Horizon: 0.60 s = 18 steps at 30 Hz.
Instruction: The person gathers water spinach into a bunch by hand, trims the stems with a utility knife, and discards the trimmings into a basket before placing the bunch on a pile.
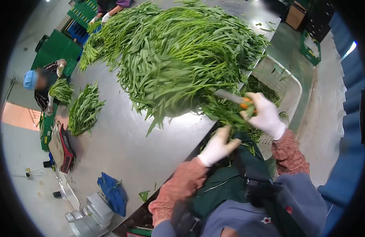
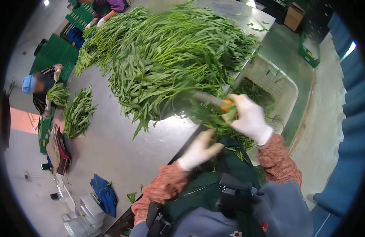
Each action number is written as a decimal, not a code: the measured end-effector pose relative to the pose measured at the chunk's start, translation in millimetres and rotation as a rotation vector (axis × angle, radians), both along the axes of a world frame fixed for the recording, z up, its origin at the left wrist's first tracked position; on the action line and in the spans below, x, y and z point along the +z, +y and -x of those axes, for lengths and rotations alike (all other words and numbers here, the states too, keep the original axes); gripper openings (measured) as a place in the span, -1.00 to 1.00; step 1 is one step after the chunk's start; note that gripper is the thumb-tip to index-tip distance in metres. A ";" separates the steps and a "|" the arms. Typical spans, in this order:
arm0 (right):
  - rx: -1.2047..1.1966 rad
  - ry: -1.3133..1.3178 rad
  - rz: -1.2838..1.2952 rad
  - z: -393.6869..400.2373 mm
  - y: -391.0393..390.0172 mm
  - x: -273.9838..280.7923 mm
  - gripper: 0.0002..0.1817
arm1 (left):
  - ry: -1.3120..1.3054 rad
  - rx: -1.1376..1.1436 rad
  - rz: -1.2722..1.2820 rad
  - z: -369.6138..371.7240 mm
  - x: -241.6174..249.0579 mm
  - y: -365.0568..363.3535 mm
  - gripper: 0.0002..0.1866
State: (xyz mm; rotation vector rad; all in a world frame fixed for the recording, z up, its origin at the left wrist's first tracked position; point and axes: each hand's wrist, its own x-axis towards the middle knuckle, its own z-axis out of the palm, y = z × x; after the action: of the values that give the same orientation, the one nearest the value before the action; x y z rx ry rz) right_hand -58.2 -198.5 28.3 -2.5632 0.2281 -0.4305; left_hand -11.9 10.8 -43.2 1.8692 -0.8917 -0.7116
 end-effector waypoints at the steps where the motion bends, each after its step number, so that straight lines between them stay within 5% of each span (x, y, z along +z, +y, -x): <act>1: -0.097 0.014 0.036 11.8 -21.2 -2.1 -0.50 | -0.051 -0.131 -0.102 13.9 13.3 -20.9 -0.24; 2: -0.223 0.200 0.127 21.3 -37.5 5.7 -0.54 | -0.084 -0.244 -0.081 30.2 1.2 -33.5 -0.24; 3: -0.265 0.194 0.280 29.1 -52.5 6.2 -0.60 | -0.161 -0.319 0.034 36.6 7.1 -39.3 -0.31; 5: -0.285 -0.003 0.189 38.0 -59.8 -0.4 -0.65 | 0.039 -0.293 0.091 31.1 17.0 -37.0 -0.39; 7: -0.163 0.093 -0.141 28.2 -29.8 17.7 -0.67 | 0.070 -0.005 0.023 13.6 34.7 -25.0 -0.43; 12: 0.339 -0.041 -0.223 -22.1 81.5 -14.2 -0.52 | 0.584 0.689 0.373 -2.4 45.5 3.4 -0.65; 15: 0.632 -0.090 -0.236 -43.6 93.4 -1.6 -0.46 | 0.185 0.853 0.356 -16.3 43.4 42.1 -0.66; 18: 0.351 -0.289 -0.016 -76.1 55.7 0.0 -0.44 | 0.414 1.134 0.525 -24.3 43.2 88.5 -0.71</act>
State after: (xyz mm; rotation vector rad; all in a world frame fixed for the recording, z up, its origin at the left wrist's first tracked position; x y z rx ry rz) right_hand 17.9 -142.9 28.3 -2.4192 -0.3154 -0.6477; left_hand 12.4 99.3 0.0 1.3535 0.2843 -0.0973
